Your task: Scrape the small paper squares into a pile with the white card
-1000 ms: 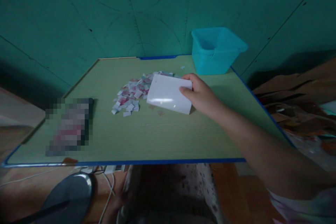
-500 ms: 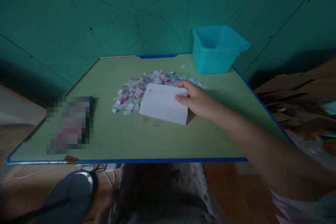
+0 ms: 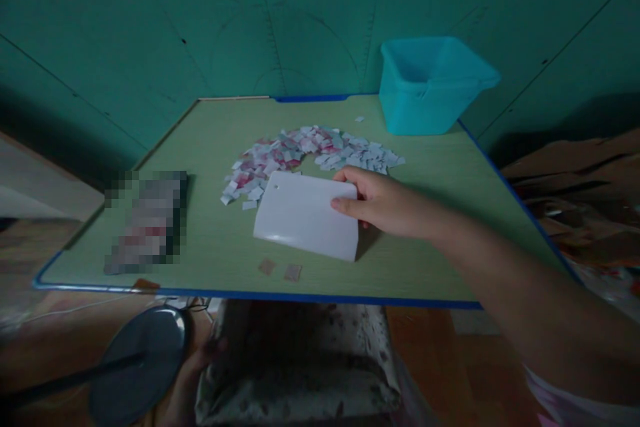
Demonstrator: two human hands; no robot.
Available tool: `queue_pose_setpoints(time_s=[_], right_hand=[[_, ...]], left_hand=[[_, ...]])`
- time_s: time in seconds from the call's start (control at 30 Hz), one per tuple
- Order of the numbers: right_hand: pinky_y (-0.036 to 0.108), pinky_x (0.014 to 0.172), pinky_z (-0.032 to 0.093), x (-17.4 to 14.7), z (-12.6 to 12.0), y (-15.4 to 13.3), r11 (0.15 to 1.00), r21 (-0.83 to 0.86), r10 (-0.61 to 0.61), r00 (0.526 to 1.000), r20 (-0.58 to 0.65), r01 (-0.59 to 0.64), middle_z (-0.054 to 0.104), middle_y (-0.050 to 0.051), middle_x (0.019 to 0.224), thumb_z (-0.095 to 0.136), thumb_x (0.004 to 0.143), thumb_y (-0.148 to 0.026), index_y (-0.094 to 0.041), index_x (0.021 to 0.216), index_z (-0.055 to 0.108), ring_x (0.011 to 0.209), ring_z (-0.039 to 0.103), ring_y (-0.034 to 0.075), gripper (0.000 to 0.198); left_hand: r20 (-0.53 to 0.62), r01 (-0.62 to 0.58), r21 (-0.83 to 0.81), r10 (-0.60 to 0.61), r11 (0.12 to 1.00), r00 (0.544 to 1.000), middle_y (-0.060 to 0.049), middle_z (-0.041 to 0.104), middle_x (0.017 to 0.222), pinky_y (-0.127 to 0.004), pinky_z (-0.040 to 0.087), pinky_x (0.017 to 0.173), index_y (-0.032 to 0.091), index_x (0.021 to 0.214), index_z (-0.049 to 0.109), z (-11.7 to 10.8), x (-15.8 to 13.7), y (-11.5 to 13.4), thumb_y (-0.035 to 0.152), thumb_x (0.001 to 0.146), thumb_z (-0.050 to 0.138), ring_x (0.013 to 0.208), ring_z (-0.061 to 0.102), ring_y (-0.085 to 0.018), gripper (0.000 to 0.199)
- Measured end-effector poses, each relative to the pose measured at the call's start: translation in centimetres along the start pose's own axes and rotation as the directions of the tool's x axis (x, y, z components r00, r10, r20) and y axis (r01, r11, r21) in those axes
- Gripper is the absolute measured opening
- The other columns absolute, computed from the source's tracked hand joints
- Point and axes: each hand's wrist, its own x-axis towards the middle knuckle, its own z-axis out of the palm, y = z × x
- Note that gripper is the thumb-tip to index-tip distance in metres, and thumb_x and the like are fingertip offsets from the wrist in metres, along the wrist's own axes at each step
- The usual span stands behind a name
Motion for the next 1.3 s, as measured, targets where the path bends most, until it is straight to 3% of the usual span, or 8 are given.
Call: queue_pose_setpoints(time_s=[0.1, 0.23, 0.33, 0.47, 0.77, 1.1, 1.3], right_hand=[[0.018, 0.045, 0.038, 0.0, -0.1, 0.1, 1.000, -0.005, 0.010, 1.000, 0.001, -0.010, 0.052, -0.002, 0.070, 0.051, 0.077, -0.034, -0.018, 0.092, 0.043, 0.054, 0.048, 0.006, 0.023], [0.018, 0.042, 0.038, -0.2, 0.3, 0.1, 0.999, -0.033, 0.023, 0.996, 0.083, -0.020, 0.052, -0.002, 0.069, 0.050, 0.078, -0.036, -0.018, 0.094, 0.043, 0.051, 0.048, 0.006, 0.025], [0.018, 0.041, 0.039, -0.4, 0.8, -0.1, 0.999, -0.046, 0.022, 0.992, 0.126, -0.016, 0.052, -0.002, 0.069, 0.049, 0.078, -0.038, -0.018, 0.094, 0.043, 0.050, 0.048, 0.006, 0.025], [0.018, 0.041, 0.040, -0.5, 1.1, -0.4, 0.997, -0.065, 0.041, 0.988, 0.150, -0.031, 0.051, -0.002, 0.069, 0.048, 0.079, -0.038, -0.018, 0.092, 0.043, 0.051, 0.048, 0.006, 0.024], [0.016, 0.040, 0.039, -0.8, 1.4, -0.7, 0.998, -0.054, 0.019, 0.980, 0.198, -0.008, 0.049, -0.004, 0.065, 0.050, 0.078, -0.037, -0.018, 0.089, 0.045, 0.049, 0.047, 0.005, 0.022], [0.018, 0.042, 0.039, -1.2, 1.3, -0.6, 0.996, -0.088, 0.000, 0.978, 0.207, 0.019, 0.052, -0.003, 0.067, 0.049, 0.078, -0.039, -0.020, 0.090, 0.046, 0.051, 0.050, 0.007, 0.023], [0.017, 0.044, 0.037, -1.3, 1.2, -0.6, 0.995, -0.090, -0.029, 0.974, 0.223, 0.050, 0.054, -0.002, 0.069, 0.048, 0.079, -0.039, -0.020, 0.093, 0.047, 0.055, 0.051, 0.007, 0.024]], left_hand=[[0.023, 0.049, -0.043, -0.048, 0.998, 0.999, -0.001, 0.071, 0.062, -0.039, 0.047, 0.083, 0.022, 0.094, 0.063, 0.8, -1.2, 0.9, 0.019, 0.033, 0.076, 0.106, 0.054, -0.036, 0.062], [0.095, 0.137, -0.171, -0.122, 0.976, 0.988, -0.002, 0.073, 0.070, -0.040, 0.051, 0.073, 0.020, 0.108, 0.057, 2.1, -4.2, 1.4, 0.029, 0.050, 0.070, 0.093, 0.062, -0.033, 0.061], [0.095, 0.230, -0.214, -0.214, 0.950, 0.972, -0.002, 0.073, 0.067, -0.038, 0.053, 0.062, 0.020, 0.111, 0.057, 2.8, -5.6, 1.8, 0.028, 0.056, 0.066, 0.079, 0.066, -0.031, 0.056], [0.142, 0.266, -0.270, -0.234, 0.925, 0.962, -0.002, 0.072, 0.064, -0.036, 0.053, 0.055, 0.021, 0.110, 0.058, 3.1, -5.8, 2.4, 0.028, 0.054, 0.065, 0.071, 0.067, -0.029, 0.057], [0.303, 0.312, -0.349, -0.209, 0.884, 0.930, -0.002, 0.072, 0.084, -0.033, 0.052, 0.056, 0.023, 0.113, 0.056, 3.3, -6.1, 1.9, 0.026, 0.063, 0.059, 0.069, 0.067, -0.023, 0.050], [0.257, 0.274, -0.383, -0.183, 0.882, 0.949, 0.001, 0.073, 0.078, -0.031, 0.051, 0.063, 0.026, 0.119, 0.050, 3.3, -5.5, 1.5, 0.020, 0.062, 0.059, 0.082, 0.065, -0.023, 0.057], [0.238, 0.238, -0.352, -0.160, 0.905, 0.958, 0.001, 0.072, 0.074, -0.032, 0.051, 0.066, 0.024, 0.108, 0.059, 3.7, -5.3, 1.8, 0.021, 0.052, 0.065, 0.081, 0.065, -0.025, 0.056]])
